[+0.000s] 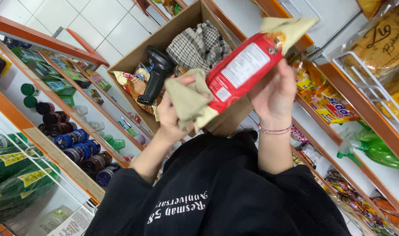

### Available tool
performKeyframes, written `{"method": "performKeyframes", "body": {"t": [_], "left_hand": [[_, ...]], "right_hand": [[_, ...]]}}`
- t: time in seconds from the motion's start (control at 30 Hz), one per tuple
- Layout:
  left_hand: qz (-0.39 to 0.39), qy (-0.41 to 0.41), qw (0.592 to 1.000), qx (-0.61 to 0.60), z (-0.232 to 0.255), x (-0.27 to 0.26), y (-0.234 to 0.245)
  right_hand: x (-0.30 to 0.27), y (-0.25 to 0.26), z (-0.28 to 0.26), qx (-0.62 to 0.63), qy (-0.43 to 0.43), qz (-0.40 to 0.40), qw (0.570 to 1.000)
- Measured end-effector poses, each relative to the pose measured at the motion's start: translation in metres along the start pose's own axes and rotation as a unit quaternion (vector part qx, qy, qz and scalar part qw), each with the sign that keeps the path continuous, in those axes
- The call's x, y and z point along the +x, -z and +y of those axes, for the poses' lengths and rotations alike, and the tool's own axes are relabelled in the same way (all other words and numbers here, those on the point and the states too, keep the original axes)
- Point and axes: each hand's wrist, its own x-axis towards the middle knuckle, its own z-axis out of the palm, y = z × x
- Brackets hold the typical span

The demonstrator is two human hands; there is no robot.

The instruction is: The person takes packaged croissants and plastic containers of cakes from a cardboard box and places them onto a refrigerated display shelf. They use a barcode scanner on the items and wipe the shelf edges with a cloth before arranging the products.

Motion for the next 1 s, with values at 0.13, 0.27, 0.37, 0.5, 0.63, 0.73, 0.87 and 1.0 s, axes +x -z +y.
{"method": "performKeyframes", "body": {"t": [0.13,0.27,0.37,0.5,0.63,0.73,0.87,1.0], "left_hand": [[-0.114,-0.180,0.952,0.218,0.008,0.015,0.015],[-0.279,-0.137,0.929,0.200,0.017,0.017,0.023],[-0.308,-0.036,0.937,0.159,0.023,0.017,0.030],[-0.105,-0.015,0.986,0.130,0.027,0.033,0.017],[-0.091,-0.111,0.957,0.252,0.025,0.057,-0.010],[-0.112,-0.110,0.945,0.285,0.026,0.055,-0.020],[-0.173,-0.154,0.927,0.295,0.023,0.038,-0.023],[-0.196,-0.191,0.922,0.274,0.023,0.027,-0.022]], "right_hand": [[-0.002,0.001,0.000,-0.007,-0.010,0.025,1.000],[0.008,0.012,0.010,-0.025,-0.019,0.120,0.992],[0.006,0.014,0.021,-0.052,-0.010,0.144,0.988],[-0.008,0.012,0.049,-0.070,-0.036,0.103,0.992],[-0.026,0.005,0.074,-0.111,-0.058,0.051,0.991],[-0.026,-0.004,0.059,-0.072,-0.063,0.037,0.995],[-0.018,-0.012,0.031,-0.022,-0.081,0.013,0.996],[-0.013,-0.025,0.021,0.005,-0.097,-0.013,0.995]]}}
